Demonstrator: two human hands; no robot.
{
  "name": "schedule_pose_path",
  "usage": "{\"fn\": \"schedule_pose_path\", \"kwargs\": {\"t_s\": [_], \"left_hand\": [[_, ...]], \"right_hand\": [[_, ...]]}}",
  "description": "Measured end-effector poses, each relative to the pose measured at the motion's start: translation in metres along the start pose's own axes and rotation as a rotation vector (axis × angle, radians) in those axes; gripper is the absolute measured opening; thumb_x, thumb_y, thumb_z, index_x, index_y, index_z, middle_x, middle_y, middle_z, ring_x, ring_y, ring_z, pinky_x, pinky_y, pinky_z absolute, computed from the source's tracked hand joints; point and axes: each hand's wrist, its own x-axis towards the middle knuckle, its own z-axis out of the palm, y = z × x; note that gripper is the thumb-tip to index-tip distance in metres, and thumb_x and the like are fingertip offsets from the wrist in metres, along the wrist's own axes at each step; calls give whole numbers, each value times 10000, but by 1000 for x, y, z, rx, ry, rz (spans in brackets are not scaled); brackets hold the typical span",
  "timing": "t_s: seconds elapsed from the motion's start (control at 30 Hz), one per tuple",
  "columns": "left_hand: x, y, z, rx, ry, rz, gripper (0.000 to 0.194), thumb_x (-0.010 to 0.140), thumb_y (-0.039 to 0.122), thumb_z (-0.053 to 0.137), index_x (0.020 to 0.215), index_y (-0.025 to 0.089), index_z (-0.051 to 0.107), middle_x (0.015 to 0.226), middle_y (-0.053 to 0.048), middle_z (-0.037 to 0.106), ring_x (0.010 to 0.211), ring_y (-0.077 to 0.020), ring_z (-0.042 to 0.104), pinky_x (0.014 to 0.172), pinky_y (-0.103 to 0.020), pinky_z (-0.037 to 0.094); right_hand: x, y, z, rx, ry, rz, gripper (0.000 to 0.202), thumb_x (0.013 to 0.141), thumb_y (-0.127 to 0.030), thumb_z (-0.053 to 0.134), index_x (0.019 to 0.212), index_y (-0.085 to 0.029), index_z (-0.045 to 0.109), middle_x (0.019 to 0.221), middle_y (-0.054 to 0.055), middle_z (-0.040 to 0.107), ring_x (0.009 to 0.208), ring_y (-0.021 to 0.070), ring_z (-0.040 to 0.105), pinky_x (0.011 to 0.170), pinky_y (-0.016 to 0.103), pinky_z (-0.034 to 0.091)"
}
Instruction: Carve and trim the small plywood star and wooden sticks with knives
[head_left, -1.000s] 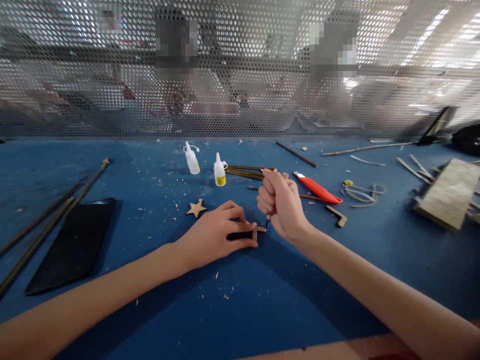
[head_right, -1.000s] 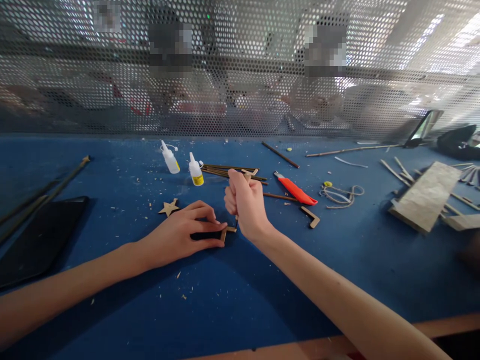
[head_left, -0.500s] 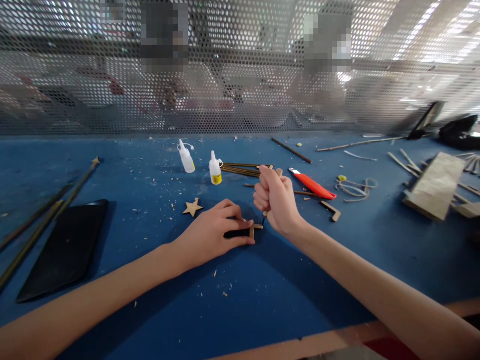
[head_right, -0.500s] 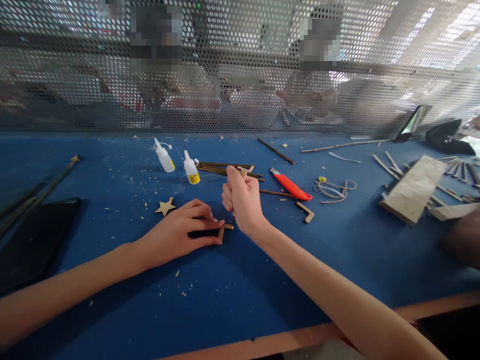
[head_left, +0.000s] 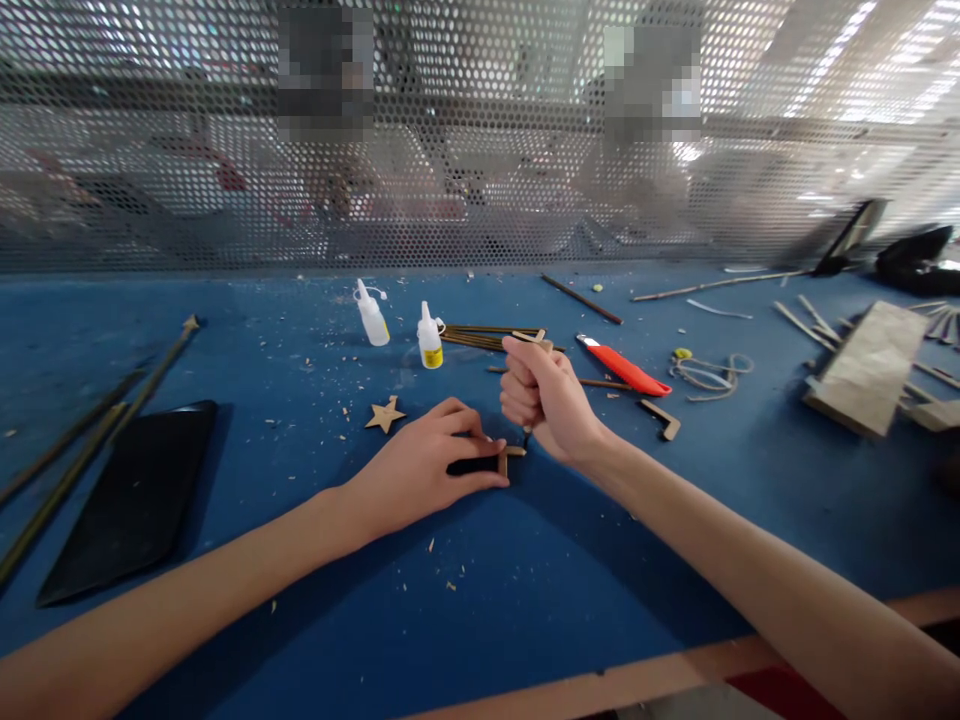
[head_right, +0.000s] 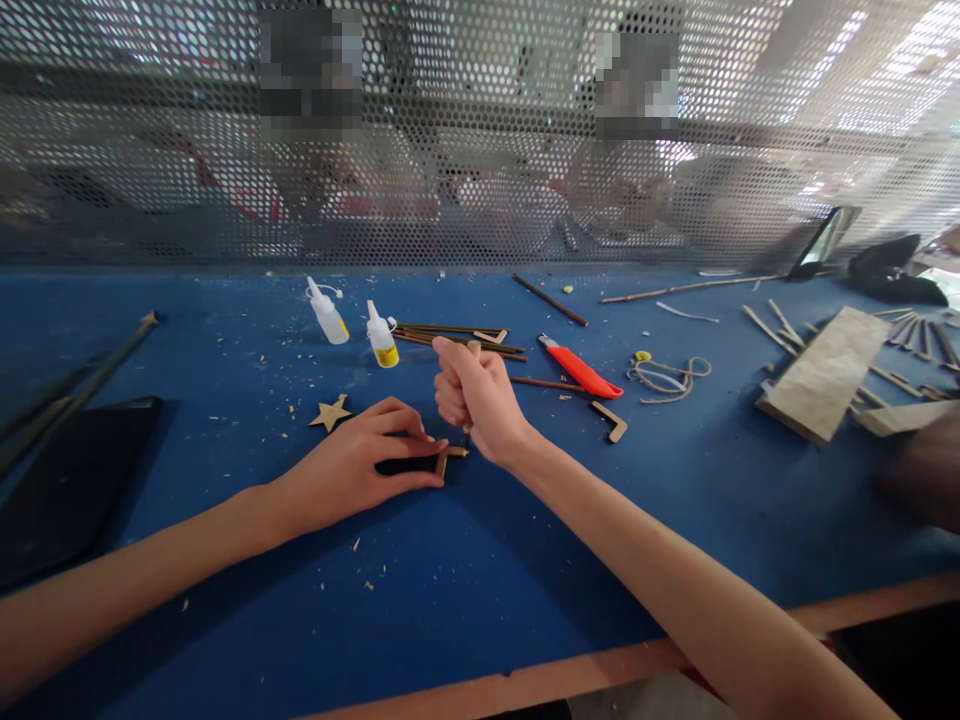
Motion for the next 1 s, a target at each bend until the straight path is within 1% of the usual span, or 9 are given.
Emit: {"fn": "schedule_pose_path", "kwargs": {"t_s": [0.1, 0.2, 0.3, 0.53, 0.9, 1.0], "left_hand": [[0, 2, -1, -28, 1, -27, 310, 901, 372, 714, 1128, 165, 750, 999, -74, 661, 1009, -224, 554, 901, -365, 523], [0, 3, -1, -30, -4, -40, 302, 902, 373, 713, 1118, 166, 753, 996, -73, 658, 1012, -223, 560, 903, -366, 522], [0, 4, 0, -5, 5, -29, 303, 910, 381, 702, 1121, 168, 752, 994, -75, 658, 1017, -227, 556, 907, -375, 519], [-1, 4, 3, 44, 34, 5, 317, 913, 374, 700, 1133, 151, 747, 978, -81, 649, 993, -227, 557, 871, -368, 523], [-1, 5, 2, 42, 37, 0, 297, 912, 366, 703, 1125, 165, 750, 977, -78, 655, 992, -227, 570, 876, -374, 537], [-1, 5, 2, 43, 34, -5, 295, 916, 365, 698, 1125, 164, 751, 976, -79, 655, 990, -227, 570, 866, -371, 539]], "right_hand": [[-3, -8, 0, 103, 92, -1, 527, 918, -346, 587, 552, -226, 227, 456, -106, 158, 405, 65, 102, 399, 262, 105], [-6, -14, 0, 169, 146, -36, 508, 936, -294, 543, 543, -225, 228, 456, -101, 142, 405, 71, 87, 401, 272, 100], [-8, -14, 3, 152, 164, -64, 505, 948, -278, 530, 530, -226, 251, 445, -99, 159, 397, 70, 105, 408, 275, 102], [-8, -4, 6, 120, 177, -104, 504, 958, -276, 521, 521, -234, 275, 431, -101, 181, 383, 69, 121, 408, 277, 91], [-9, -6, 8, 142, 209, -115, 493, 945, -236, 503, 507, -231, 280, 420, -100, 182, 367, 65, 124, 391, 266, 105], [-7, -4, 6, 153, 238, -119, 491, 940, -234, 505, 508, -229, 272, 418, -101, 180, 366, 63, 124, 387, 260, 108]]}}
